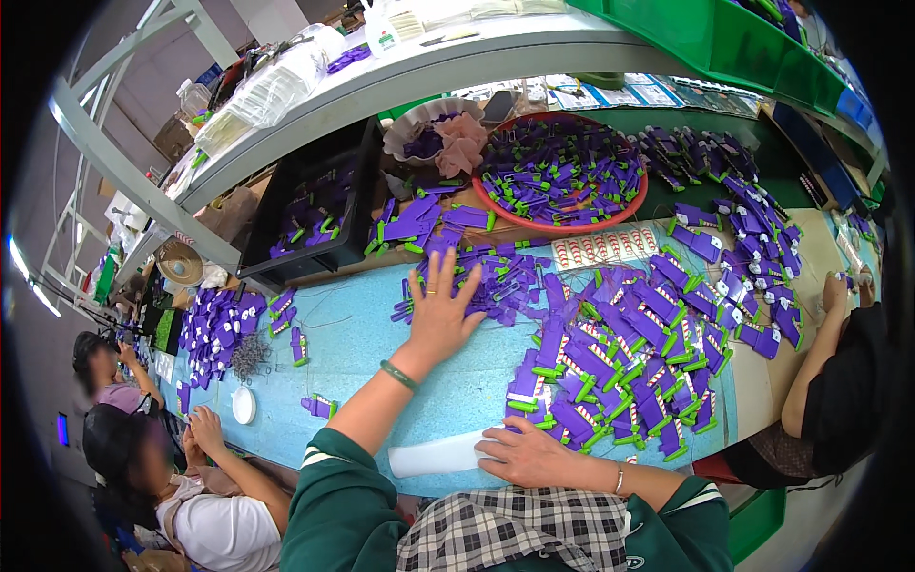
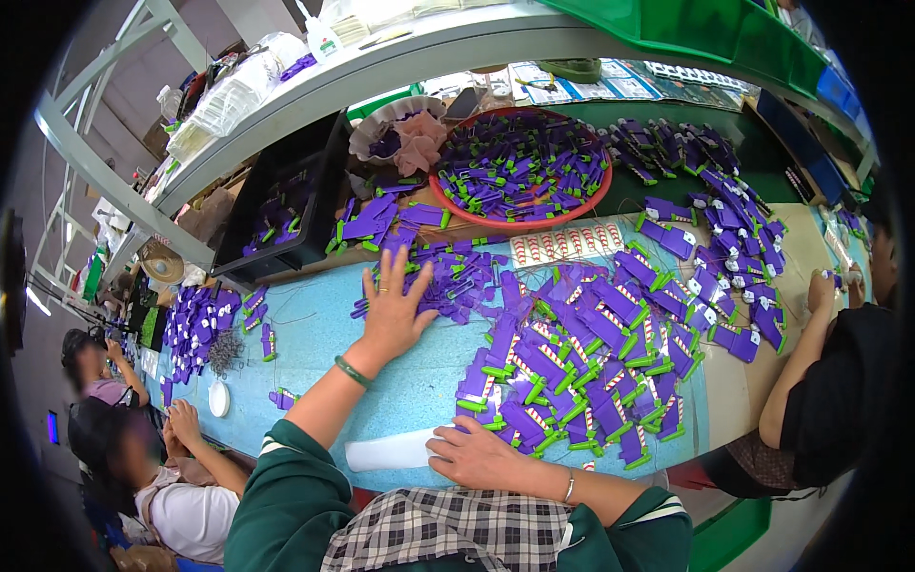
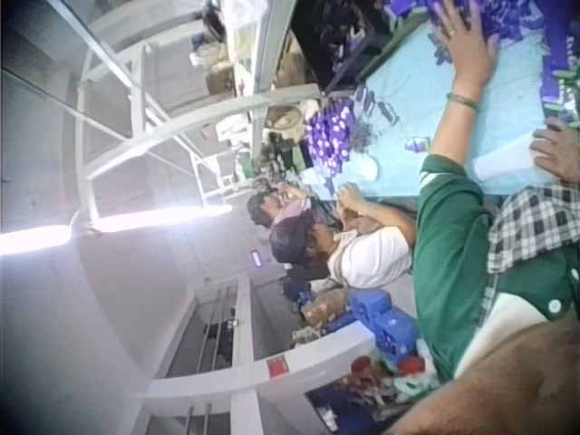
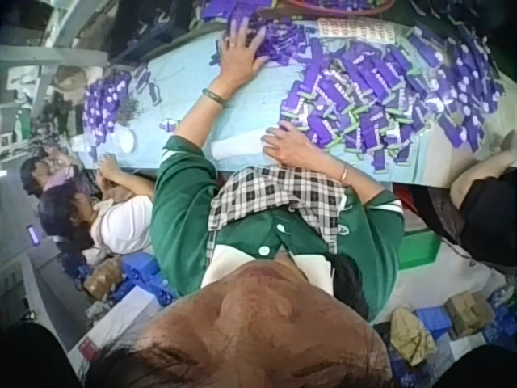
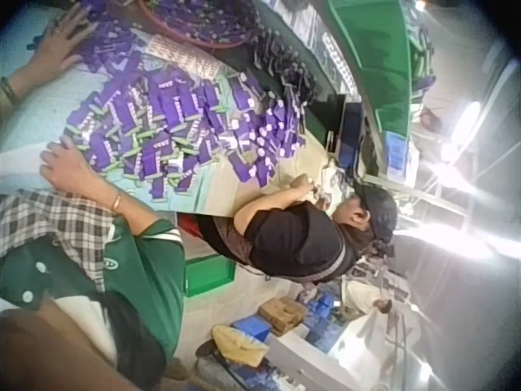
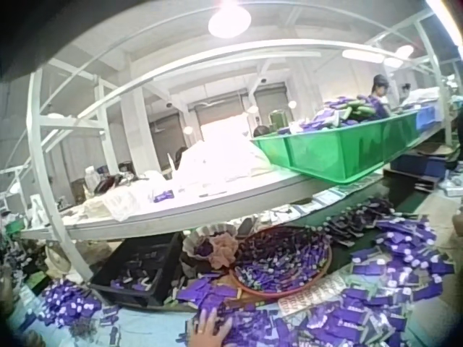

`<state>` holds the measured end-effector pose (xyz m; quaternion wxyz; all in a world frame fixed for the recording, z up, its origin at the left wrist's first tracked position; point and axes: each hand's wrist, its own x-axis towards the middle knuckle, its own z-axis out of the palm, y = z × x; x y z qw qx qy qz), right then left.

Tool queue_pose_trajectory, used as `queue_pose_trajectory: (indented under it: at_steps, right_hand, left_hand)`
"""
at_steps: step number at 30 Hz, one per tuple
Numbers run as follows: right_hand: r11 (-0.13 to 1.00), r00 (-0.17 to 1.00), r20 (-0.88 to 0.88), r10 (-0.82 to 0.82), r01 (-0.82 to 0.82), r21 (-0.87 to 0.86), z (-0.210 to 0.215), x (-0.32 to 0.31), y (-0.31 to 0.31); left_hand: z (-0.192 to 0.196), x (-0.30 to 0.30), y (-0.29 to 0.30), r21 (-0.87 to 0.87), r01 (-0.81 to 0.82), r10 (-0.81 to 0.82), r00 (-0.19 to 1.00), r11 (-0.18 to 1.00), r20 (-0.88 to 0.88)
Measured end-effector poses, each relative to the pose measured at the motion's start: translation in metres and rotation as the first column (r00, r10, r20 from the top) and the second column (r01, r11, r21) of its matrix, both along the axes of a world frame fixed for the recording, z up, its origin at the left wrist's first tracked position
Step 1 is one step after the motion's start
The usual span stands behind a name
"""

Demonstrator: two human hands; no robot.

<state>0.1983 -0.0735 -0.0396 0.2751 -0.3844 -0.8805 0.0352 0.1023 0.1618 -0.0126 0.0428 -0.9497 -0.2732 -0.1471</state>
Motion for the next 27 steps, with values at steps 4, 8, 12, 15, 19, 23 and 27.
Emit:
queue_pose_trajectory:
  at_steps: [4, 8, 12, 15, 19, 23, 27]
  right_hand:
    - [1.000, 1.000, 0.015, -0.012, 0.012, 0.006, 0.000, 0.003, -0.001]
    - [1.000, 1.000, -0.002, 0.003, -0.003, -0.014, 0.000, 0.000, -0.003]
    - [1.000, 0.999, -0.048, -0.022, 0.023, 0.004, 0.002, -0.004, -0.004]
    - [0.994, 0.994, -0.055, -0.095, 0.097, 0.041, 0.010, -0.005, -0.008]
    - [0.966, 0.969, 0.000, -0.246, 0.245, 0.078, 0.012, -0.016, -0.009]
    - [0.980, 0.985, 0.028, -0.171, 0.167, 0.106, 0.001, -0.014, -0.008]
    - [0.979, 0.952, -0.231, -0.202, 0.188, -0.079, 0.018, 0.000, -0.022]
  left_hand:
    - [-0.001, -0.028, -0.004, -0.039, -0.120, 0.119, 0.993, 0.992, -0.027]
    - [-0.027, -0.048, 0.001, -0.205, -0.364, 0.355, 0.932, 0.909, -0.080]
    - [-0.039, -0.028, 0.017, -0.278, -0.382, 0.405, 0.914, 0.881, 0.027]
    - [-0.044, -0.031, 0.021, -0.419, -0.196, 0.339, 0.892, 0.887, 0.300]
    - [-0.037, -0.074, 0.013, -0.384, -0.177, 0.351, 0.821, 0.906, 0.450]
    - [-0.042, -0.124, 0.003, -0.407, -0.296, 0.455, 0.804, 0.864, 0.382]
    - [-0.037, -0.127, 0.009, -0.305, -0.273, 0.386, 0.819, 0.913, 0.425]
